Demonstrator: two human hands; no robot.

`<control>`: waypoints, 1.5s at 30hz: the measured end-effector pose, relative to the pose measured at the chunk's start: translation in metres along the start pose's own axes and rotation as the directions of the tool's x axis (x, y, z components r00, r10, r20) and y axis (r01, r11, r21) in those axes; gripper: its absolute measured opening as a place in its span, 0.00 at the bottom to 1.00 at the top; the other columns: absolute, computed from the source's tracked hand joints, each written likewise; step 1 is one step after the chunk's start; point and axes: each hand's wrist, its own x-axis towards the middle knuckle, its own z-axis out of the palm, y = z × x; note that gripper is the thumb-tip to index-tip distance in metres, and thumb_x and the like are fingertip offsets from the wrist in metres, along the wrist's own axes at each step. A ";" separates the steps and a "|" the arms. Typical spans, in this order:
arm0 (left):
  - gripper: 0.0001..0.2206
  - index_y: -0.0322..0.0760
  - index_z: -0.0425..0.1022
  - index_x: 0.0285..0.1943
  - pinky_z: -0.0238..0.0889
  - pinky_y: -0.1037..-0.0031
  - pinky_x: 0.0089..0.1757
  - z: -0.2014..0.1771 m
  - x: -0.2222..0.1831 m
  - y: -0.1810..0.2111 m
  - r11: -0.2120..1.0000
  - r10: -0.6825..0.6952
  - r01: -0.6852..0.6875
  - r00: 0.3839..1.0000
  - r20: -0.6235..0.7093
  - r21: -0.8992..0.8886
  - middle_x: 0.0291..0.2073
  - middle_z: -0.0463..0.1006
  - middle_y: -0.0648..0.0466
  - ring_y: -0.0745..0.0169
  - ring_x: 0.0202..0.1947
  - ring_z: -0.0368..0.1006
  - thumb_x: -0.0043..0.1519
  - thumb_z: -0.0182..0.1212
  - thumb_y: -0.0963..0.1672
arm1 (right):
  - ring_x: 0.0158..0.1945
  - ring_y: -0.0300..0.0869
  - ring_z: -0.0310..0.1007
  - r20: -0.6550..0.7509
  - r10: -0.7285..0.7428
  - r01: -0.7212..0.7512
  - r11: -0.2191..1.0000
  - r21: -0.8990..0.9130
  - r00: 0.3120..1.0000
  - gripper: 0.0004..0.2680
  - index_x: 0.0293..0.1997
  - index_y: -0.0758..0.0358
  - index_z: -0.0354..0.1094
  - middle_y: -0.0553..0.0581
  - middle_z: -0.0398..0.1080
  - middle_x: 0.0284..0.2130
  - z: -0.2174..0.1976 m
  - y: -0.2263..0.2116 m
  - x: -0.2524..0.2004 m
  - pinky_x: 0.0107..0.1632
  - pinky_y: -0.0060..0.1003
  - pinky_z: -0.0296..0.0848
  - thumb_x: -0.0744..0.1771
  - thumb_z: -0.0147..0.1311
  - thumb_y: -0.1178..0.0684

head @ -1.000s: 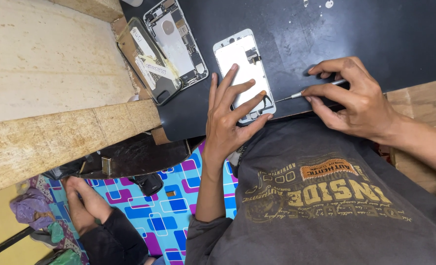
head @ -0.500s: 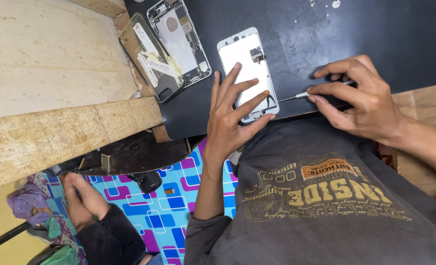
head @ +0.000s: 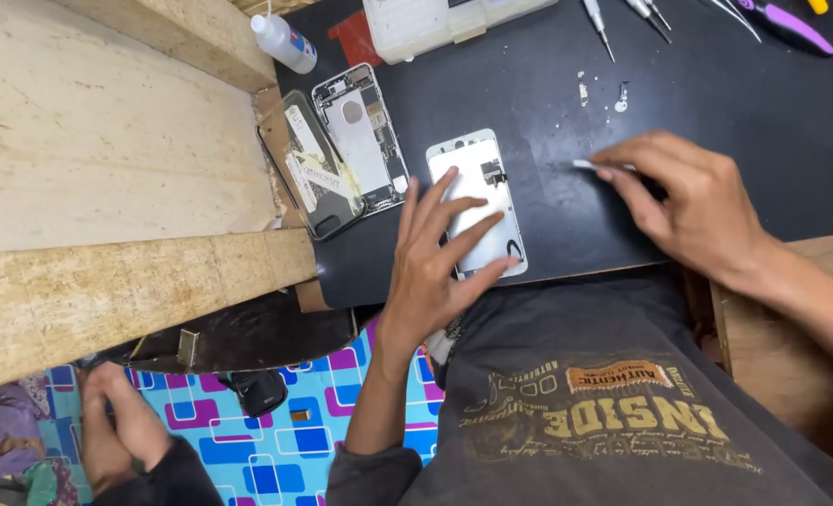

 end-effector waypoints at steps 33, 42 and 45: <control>0.23 0.27 0.78 0.57 0.39 0.40 0.69 0.027 0.077 -0.043 0.922 0.104 -0.155 0.982 0.160 0.354 0.52 0.74 0.46 0.41 0.71 0.56 0.68 0.59 0.53 | 0.40 0.46 0.79 -0.024 -0.032 0.022 0.944 -0.329 0.999 0.04 0.53 0.63 0.78 0.56 0.79 0.44 0.019 0.019 0.032 0.29 0.39 0.72 0.73 0.59 0.59; 0.22 0.26 0.77 0.58 0.39 0.41 0.69 0.026 0.076 -0.049 0.944 0.098 -0.145 0.981 0.169 0.297 0.55 0.73 0.47 0.44 0.71 0.56 0.69 0.58 0.52 | 0.41 0.46 0.78 -0.083 0.018 -0.042 0.955 -0.294 0.996 0.04 0.54 0.63 0.80 0.57 0.79 0.45 0.008 0.023 0.020 0.37 0.40 0.73 0.74 0.61 0.61; 0.15 0.27 0.78 0.56 0.41 0.41 0.69 0.026 0.077 -0.049 0.946 0.103 -0.147 0.981 0.163 0.288 0.52 0.74 0.47 0.42 0.70 0.59 0.70 0.58 0.46 | 0.35 0.43 0.75 -0.087 0.028 -0.051 0.960 -0.276 0.996 0.03 0.53 0.65 0.80 0.58 0.79 0.46 0.006 0.021 0.018 0.36 0.38 0.71 0.75 0.62 0.62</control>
